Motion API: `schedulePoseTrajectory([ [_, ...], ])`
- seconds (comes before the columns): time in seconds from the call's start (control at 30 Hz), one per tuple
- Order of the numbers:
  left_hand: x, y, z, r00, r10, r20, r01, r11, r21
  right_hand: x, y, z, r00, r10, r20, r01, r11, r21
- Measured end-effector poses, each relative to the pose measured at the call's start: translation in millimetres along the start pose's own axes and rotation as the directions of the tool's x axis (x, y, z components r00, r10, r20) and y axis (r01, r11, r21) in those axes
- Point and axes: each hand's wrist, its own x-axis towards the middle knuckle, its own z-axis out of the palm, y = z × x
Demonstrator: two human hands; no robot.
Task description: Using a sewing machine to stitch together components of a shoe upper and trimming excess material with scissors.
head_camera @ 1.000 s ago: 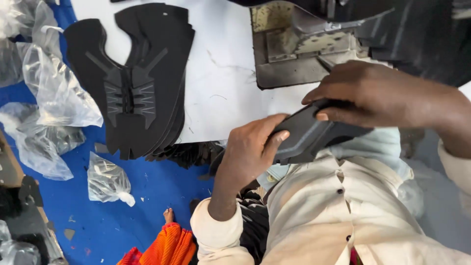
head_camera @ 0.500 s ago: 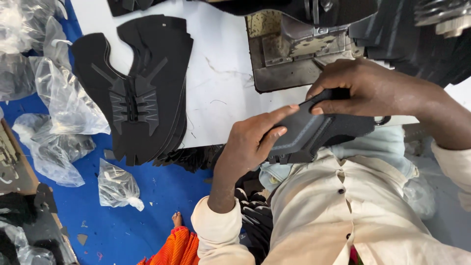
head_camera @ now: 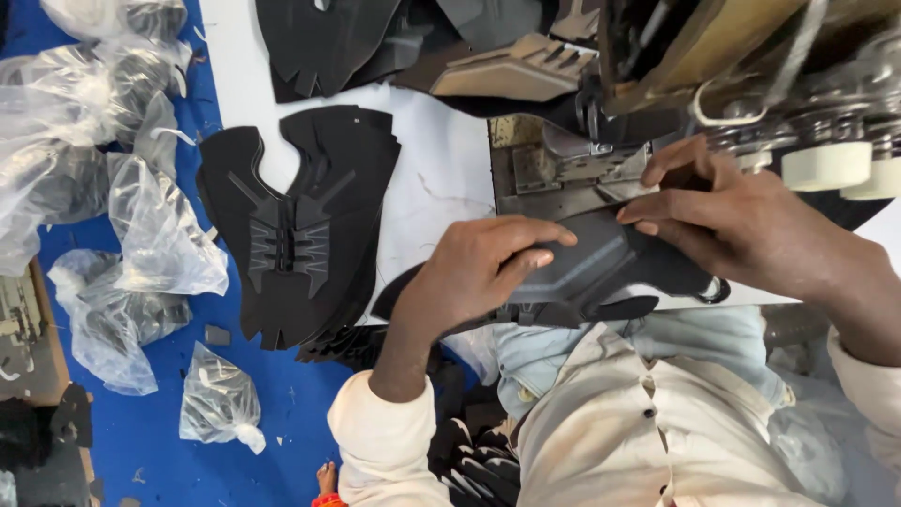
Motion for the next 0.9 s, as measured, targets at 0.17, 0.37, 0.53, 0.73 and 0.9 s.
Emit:
schedulePoseTrajectory([
  [0.17, 34, -17, -29, 0.993, 0.080, 0.091, -0.073, 0.995, -0.072, -1, 5, -7, 0.996, 0.092, -0.007, -0.092, 0.982, -0.165],
  [0.37, 73, -42, -56, 0.962, 0.179, 0.204, -0.115, 0.950, -0.291, -23, 44, 22, 0.912, 0.388, 0.134, -0.373, 0.920, -0.123],
  [0.53, 95, -41, -76, 0.935, 0.139, 0.326, -0.044, 0.959, -0.281, -29, 52, 36, 0.894, 0.386, 0.229, -0.399, 0.917, 0.010],
  [0.73, 109, -49, -86, 0.917, 0.154, 0.367, -0.058, 0.964, -0.261, -7, 26, 25, 0.954, 0.299, 0.006, -0.299, 0.953, -0.043],
  [0.9, 108, -54, -85, 0.912, 0.196, 0.360, -0.085, 0.949, -0.302, -11, 20, 24, 0.917, 0.008, 0.398, 0.383, -0.293, -0.876],
])
